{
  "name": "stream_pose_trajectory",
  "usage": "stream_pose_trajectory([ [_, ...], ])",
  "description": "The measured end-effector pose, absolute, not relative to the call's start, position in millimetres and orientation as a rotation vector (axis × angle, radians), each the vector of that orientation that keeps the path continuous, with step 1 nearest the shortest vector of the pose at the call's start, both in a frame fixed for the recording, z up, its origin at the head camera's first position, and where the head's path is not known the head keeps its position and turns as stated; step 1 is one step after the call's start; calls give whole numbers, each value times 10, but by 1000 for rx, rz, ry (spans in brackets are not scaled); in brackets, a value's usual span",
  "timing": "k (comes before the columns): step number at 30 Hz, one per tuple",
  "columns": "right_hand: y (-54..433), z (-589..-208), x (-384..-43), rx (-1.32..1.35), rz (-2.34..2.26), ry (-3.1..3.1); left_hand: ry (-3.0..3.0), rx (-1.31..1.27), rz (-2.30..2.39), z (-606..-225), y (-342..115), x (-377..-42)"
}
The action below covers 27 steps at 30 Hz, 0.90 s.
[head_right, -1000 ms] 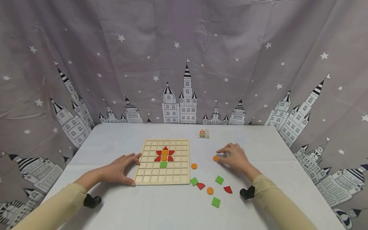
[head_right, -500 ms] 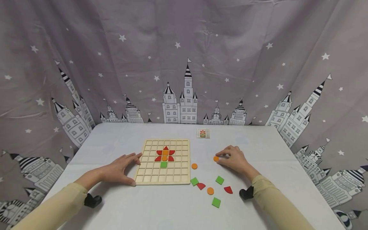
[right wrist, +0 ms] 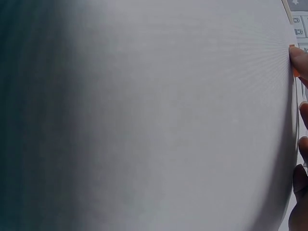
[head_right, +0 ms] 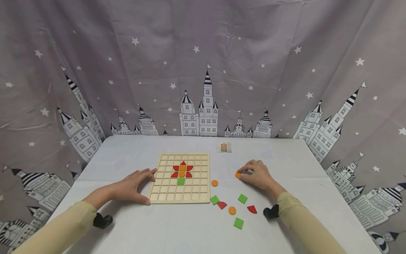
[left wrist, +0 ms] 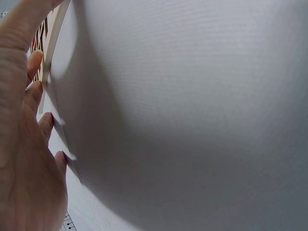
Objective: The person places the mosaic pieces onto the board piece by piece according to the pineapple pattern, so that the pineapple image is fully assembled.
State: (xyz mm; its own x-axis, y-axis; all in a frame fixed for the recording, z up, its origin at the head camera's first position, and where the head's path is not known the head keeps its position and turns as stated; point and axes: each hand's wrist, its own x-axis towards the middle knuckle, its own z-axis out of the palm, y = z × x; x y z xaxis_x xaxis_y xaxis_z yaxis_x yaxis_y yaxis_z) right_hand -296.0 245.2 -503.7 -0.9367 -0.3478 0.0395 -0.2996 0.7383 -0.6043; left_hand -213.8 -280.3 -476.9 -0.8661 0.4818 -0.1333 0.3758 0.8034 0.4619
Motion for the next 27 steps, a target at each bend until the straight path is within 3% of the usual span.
stream_pose_trajectory([
  [17,2364,-5000,-2984,-746,-848,2969,2722,656,664,-4707,-2787,-2107],
  [27,1888,-4753,-2978,-802,-980,2918,2728,641,645,-4704,-2788,-2108],
])
